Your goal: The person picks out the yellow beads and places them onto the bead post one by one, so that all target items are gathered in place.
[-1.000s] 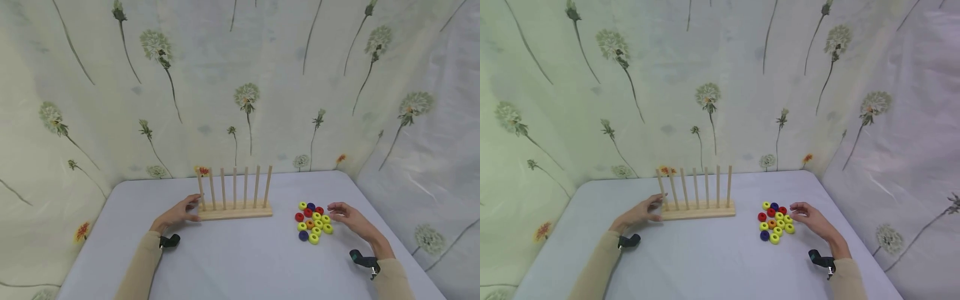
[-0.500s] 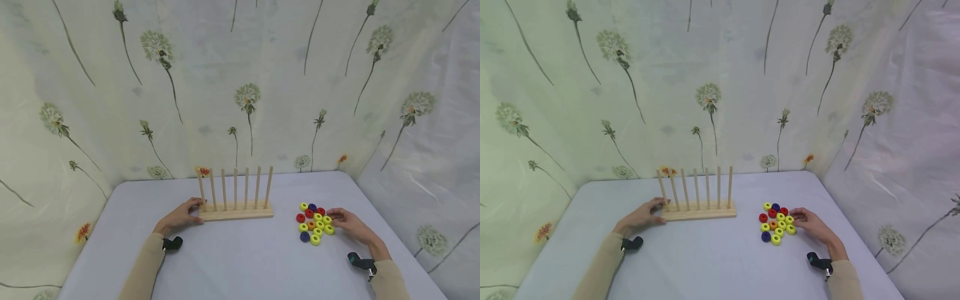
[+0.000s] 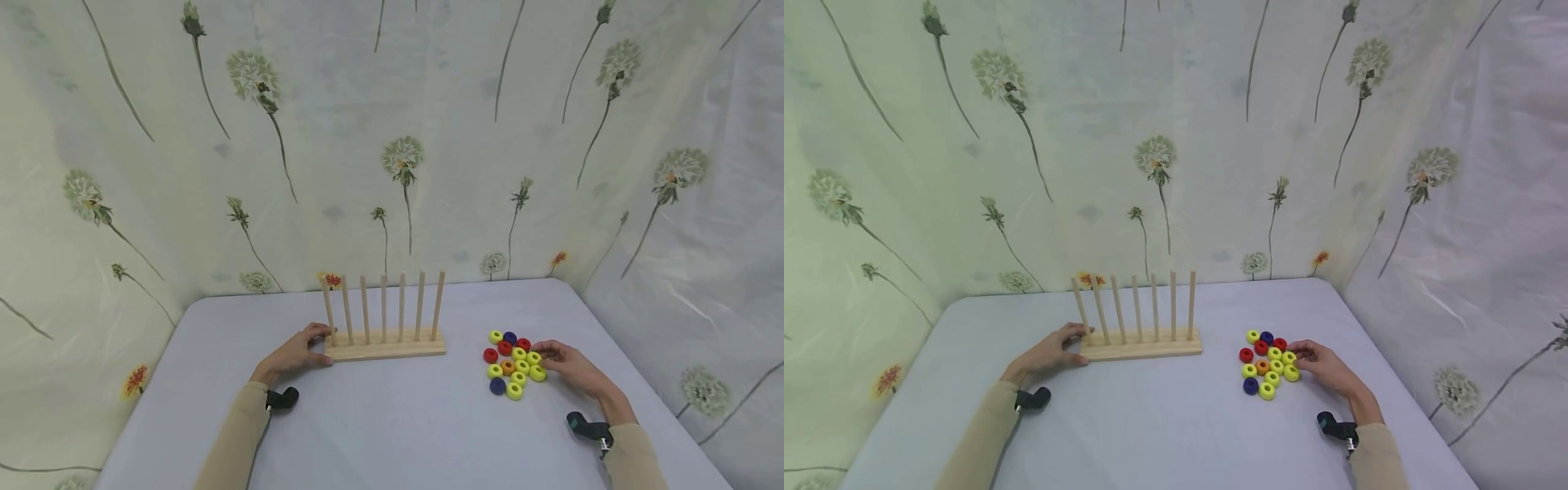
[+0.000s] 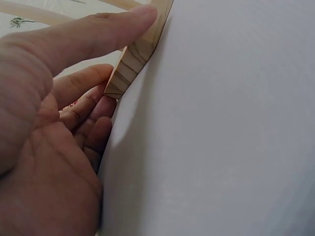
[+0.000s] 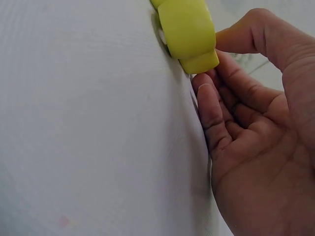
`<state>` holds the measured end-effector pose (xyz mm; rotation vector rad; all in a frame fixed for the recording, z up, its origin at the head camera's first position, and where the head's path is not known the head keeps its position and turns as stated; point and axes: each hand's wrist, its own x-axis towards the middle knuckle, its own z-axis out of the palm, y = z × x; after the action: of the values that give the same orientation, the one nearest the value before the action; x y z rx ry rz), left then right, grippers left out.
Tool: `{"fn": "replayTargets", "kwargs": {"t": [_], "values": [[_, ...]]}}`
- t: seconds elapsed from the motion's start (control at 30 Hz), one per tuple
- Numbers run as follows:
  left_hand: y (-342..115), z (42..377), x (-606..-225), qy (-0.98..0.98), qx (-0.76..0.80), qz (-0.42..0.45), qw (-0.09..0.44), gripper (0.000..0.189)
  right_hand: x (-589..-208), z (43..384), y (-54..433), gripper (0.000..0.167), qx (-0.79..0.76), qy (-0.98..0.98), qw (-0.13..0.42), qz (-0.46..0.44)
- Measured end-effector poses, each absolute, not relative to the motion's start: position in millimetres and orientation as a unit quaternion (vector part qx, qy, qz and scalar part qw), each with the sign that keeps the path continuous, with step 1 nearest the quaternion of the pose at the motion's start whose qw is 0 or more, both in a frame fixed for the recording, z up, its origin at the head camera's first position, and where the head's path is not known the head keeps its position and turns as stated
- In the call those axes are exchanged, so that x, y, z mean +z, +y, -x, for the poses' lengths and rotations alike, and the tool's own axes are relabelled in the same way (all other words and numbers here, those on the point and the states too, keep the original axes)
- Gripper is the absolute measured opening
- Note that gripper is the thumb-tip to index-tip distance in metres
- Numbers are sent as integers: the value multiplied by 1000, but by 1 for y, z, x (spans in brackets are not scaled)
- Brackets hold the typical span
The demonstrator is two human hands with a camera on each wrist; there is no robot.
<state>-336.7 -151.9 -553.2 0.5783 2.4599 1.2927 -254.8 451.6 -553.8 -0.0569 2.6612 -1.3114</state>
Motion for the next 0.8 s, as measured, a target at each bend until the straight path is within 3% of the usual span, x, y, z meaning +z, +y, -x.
{"fn": "replayTargets", "kwargs": {"t": [0.8], "values": [[-152,338,-553,851,459,-201,158,73,-554,256,443,45,-413,909,61,18]]}}
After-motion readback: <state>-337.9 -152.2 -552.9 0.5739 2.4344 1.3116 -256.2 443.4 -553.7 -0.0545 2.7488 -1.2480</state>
